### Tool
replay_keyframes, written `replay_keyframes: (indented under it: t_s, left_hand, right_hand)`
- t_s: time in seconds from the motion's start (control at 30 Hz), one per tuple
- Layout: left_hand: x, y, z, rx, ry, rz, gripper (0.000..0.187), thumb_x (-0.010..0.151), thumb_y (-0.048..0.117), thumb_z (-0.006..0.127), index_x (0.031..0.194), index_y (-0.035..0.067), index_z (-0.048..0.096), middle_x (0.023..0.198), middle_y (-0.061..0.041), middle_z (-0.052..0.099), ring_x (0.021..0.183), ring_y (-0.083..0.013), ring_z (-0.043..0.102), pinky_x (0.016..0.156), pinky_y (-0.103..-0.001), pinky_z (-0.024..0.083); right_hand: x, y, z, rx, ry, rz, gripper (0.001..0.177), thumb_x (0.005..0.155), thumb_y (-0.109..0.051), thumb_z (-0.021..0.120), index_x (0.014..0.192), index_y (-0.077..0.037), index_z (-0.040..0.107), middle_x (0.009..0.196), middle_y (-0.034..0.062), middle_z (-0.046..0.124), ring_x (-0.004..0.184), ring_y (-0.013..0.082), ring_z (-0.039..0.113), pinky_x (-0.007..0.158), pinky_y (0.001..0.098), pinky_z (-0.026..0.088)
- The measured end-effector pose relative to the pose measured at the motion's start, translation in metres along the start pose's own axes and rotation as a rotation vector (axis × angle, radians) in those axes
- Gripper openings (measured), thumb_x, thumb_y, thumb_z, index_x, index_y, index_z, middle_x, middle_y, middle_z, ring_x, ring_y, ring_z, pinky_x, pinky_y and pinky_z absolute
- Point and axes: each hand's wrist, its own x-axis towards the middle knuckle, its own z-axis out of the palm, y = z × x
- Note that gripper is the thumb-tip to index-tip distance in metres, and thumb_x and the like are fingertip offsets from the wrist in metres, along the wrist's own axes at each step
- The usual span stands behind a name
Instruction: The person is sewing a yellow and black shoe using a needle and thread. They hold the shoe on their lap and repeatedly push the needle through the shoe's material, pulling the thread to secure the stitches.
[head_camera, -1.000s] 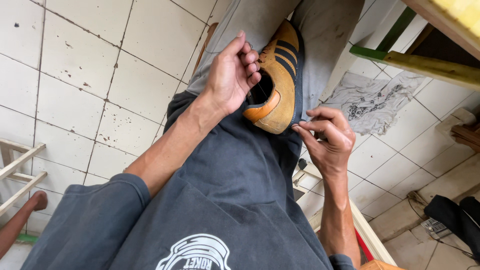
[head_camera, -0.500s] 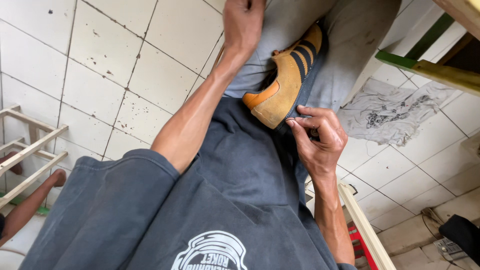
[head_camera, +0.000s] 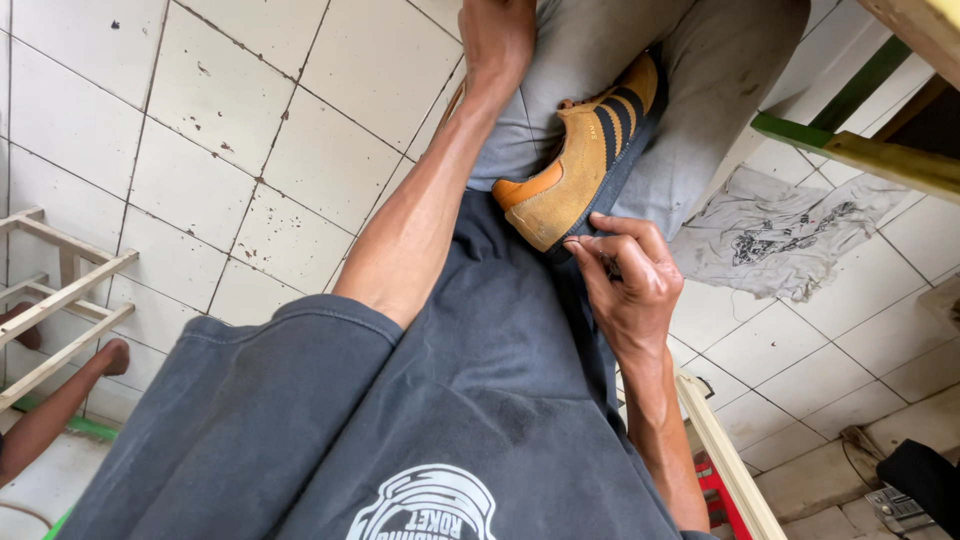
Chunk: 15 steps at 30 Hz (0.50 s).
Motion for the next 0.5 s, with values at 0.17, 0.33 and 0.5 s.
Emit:
replay_keyframes:
  t_s: [0.17, 0.33, 0.5]
  left_hand:
    - [-0.003, 0.035, -0.073, -0.498, -0.552, -0.667, 0.030, 0.086, 0.033, 0.058, 0.082, 0.004, 0.057, 0.076, -0.011, 0.071, 0.056, -0.0125, 0.065, 0.047, -0.020, 0.056]
    - [0.009, -0.032, -0.165, 0.256, -0.570, -0.505, 0.053, 0.090, 0.046, 0.057, 0.121, 0.003, 0.053, 0.117, -0.014, 0.068, 0.094, -0.0232, 0.068, 0.076, -0.032, 0.055]
    - [-0.032, -0.025, -0.200, 0.472, -0.269, 0.129, 0.026, 0.091, 0.020, 0.068, 0.112, 0.008, 0.059, 0.107, -0.013, 0.061, 0.094, -0.0309, 0.060, 0.078, -0.044, 0.046]
  right_hand:
    - [-0.005, 0.006, -0.022, 0.018, -0.056, 0.010, 0.014, 0.085, -0.002, 0.080, 0.082, -0.001, 0.066, 0.097, 0.0181, 0.069, 0.092, 0.0226, 0.068, 0.070, 0.0288, 0.051]
    - [-0.034, 0.024, -0.039, 0.004, 0.022, 0.098, 0.013, 0.087, 0.001, 0.079, 0.083, 0.000, 0.066, 0.101, 0.0212, 0.068, 0.070, 0.0147, 0.057, 0.054, 0.0236, 0.039]
    - [-0.072, 0.056, -0.054, -0.043, 0.081, 0.285, 0.016, 0.089, 0.004, 0.077, 0.083, 0.001, 0.063, 0.101, 0.0231, 0.068, 0.091, 0.0202, 0.064, 0.060, 0.0238, 0.044]
